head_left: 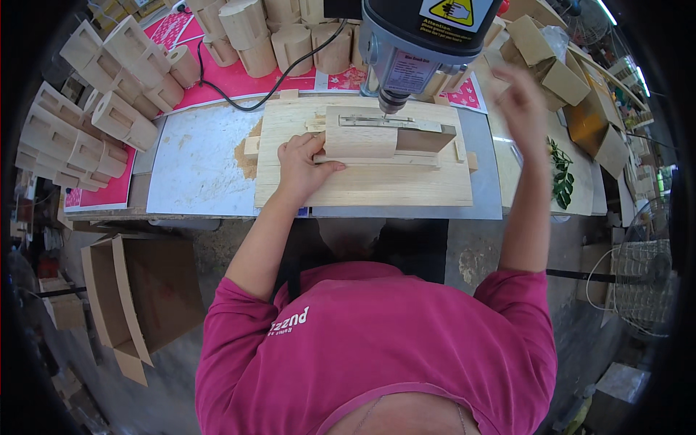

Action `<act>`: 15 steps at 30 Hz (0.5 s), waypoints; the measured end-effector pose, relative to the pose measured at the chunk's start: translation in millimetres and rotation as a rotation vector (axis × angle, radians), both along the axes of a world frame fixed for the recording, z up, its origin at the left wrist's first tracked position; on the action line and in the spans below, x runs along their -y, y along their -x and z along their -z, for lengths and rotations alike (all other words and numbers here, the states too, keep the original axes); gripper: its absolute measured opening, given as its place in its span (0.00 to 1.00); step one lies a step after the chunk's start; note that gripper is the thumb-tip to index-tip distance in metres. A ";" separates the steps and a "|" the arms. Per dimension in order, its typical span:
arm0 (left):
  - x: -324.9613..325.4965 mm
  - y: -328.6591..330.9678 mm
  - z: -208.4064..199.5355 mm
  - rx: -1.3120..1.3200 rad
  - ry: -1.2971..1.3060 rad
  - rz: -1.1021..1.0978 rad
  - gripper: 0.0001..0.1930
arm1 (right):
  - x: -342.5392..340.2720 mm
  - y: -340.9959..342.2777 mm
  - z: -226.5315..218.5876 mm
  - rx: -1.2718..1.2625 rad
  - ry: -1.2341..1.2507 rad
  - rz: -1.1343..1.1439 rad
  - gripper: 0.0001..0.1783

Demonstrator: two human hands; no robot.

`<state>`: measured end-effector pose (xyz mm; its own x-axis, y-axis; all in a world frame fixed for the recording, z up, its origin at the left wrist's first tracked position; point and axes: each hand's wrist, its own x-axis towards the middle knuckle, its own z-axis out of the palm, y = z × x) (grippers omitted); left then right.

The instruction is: Using a drill press to create holes in wooden cylindrical components.

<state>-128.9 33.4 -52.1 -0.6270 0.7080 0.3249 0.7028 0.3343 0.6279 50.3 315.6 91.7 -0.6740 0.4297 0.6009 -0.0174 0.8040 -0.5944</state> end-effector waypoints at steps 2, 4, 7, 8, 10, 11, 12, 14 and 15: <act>-2.4 0.9 -1.0 0.018 -0.020 0.021 0.27 | 9.2 8.9 -62.7 -0.093 0.034 0.175 0.17; -2.4 0.9 -0.3 0.030 -0.029 0.024 0.27 | 14.9 34.0 -90.9 -0.298 0.031 0.075 0.16; -4.9 1.9 1.5 0.004 -0.050 0.043 0.27 | 22.0 54.4 -98.3 -0.177 0.015 0.110 0.17; -4.8 2.2 3.1 0.003 -0.053 0.047 0.26 | 23.6 60.7 -99.5 -0.116 0.009 0.119 0.18; -8.0 1.6 3.7 0.005 -0.059 0.057 0.26 | 23.6 64.8 -101.0 0.008 -0.006 0.146 0.22; -5.5 2.4 4.0 -0.016 -0.056 0.051 0.26 | 24.7 66.0 -97.3 0.009 0.000 0.131 0.22; -6.3 2.5 3.3 -0.034 -0.060 0.060 0.26 | 27.7 57.0 -95.8 0.004 -0.083 0.137 0.20; -9.4 2.7 3.6 -0.020 -0.080 0.078 0.26 | 37.5 30.6 -89.5 -0.005 -0.247 0.154 0.18; -4.2 4.2 5.0 -0.011 -0.090 0.072 0.25 | 45.6 24.6 -81.5 -0.015 -0.318 0.142 0.17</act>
<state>-133.1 37.6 -57.1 -0.5718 0.7185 0.3959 0.7299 0.2253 0.6454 25.7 270.0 173.1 -0.6113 0.3077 0.7291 0.1008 0.9441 -0.3139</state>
